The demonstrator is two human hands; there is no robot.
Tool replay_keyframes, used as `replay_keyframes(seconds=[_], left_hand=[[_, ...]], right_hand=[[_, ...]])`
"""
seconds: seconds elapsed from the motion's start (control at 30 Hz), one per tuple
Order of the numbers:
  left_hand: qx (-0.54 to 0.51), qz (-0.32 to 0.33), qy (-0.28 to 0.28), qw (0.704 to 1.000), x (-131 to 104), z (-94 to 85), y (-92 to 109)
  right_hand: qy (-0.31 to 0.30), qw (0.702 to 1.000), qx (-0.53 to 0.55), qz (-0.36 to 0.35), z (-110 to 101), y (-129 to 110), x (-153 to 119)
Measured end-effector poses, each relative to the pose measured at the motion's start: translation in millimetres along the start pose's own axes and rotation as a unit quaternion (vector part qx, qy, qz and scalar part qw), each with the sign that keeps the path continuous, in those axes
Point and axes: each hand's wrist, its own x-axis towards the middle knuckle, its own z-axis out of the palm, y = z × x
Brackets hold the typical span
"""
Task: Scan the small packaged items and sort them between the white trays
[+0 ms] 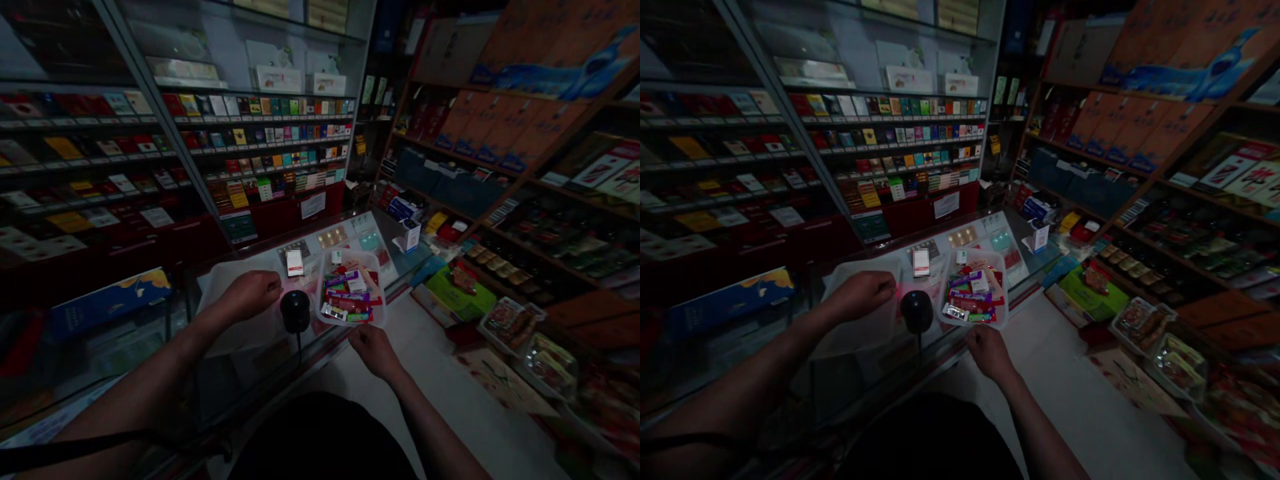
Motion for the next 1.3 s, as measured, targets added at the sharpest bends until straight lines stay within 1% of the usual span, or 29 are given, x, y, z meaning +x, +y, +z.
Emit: replay_keyframes(seconds=[0.1,0.2,0.27,0.37,0.4,0.47,0.57,0.67,0.73,0.87,0.97,1.1,1.2,1.3], left_hand=[[-0.045,0.021,-0.015,0.999,24,9.0,1],[-0.088,0.042,-0.032,0.995,54,24.3,1],[-0.133,0.042,-0.041,0.989,76,37.5,1],[-0.183,0.022,-0.067,0.981,113,59.3,2],[-0.170,0.018,-0.074,0.983,125,66.5,2],[-0.094,0.013,-0.082,0.992,145,80.4,2],[0.013,0.007,-0.080,0.997,168,99.8,4],[0.038,0.009,-0.077,0.996,185,117.4,4],[0.046,0.024,-0.084,0.995,195,128.7,3],[0.042,0.040,-0.115,0.992,215,150.8,1],[0.046,0.046,-0.106,0.992,223,163.5,-1],[0.054,0.057,-0.079,0.994,227,169.8,-2],[0.040,0.045,-0.087,0.994,229,169.0,-1],[0.029,0.050,-0.094,0.994,232,169.0,0]], right_hand=[[0.034,0.998,-0.051,0.034,-10,-4,17],[0.054,0.993,-0.081,0.060,-19,-9,43],[0.063,0.988,-0.114,0.080,-25,-12,66],[0.077,0.980,-0.172,0.069,-33,-17,107],[0.074,0.977,-0.191,0.065,-35,-18,122],[0.051,0.969,-0.235,0.060,-38,-20,150],[0.024,0.953,-0.296,0.058,-37,-18,186],[-0.015,0.941,-0.331,0.066,-32,-11,213],[-0.046,0.936,-0.342,0.072,-28,-5,227],[-0.093,0.931,-0.345,0.067,-18,8,250],[-0.113,0.928,-0.347,0.073,-11,15,262],[-0.128,0.921,-0.355,0.101,-7,21,275],[-0.139,0.920,-0.353,0.099,-8,21,281],[-0.144,0.922,-0.347,0.098,-8,19,284]])
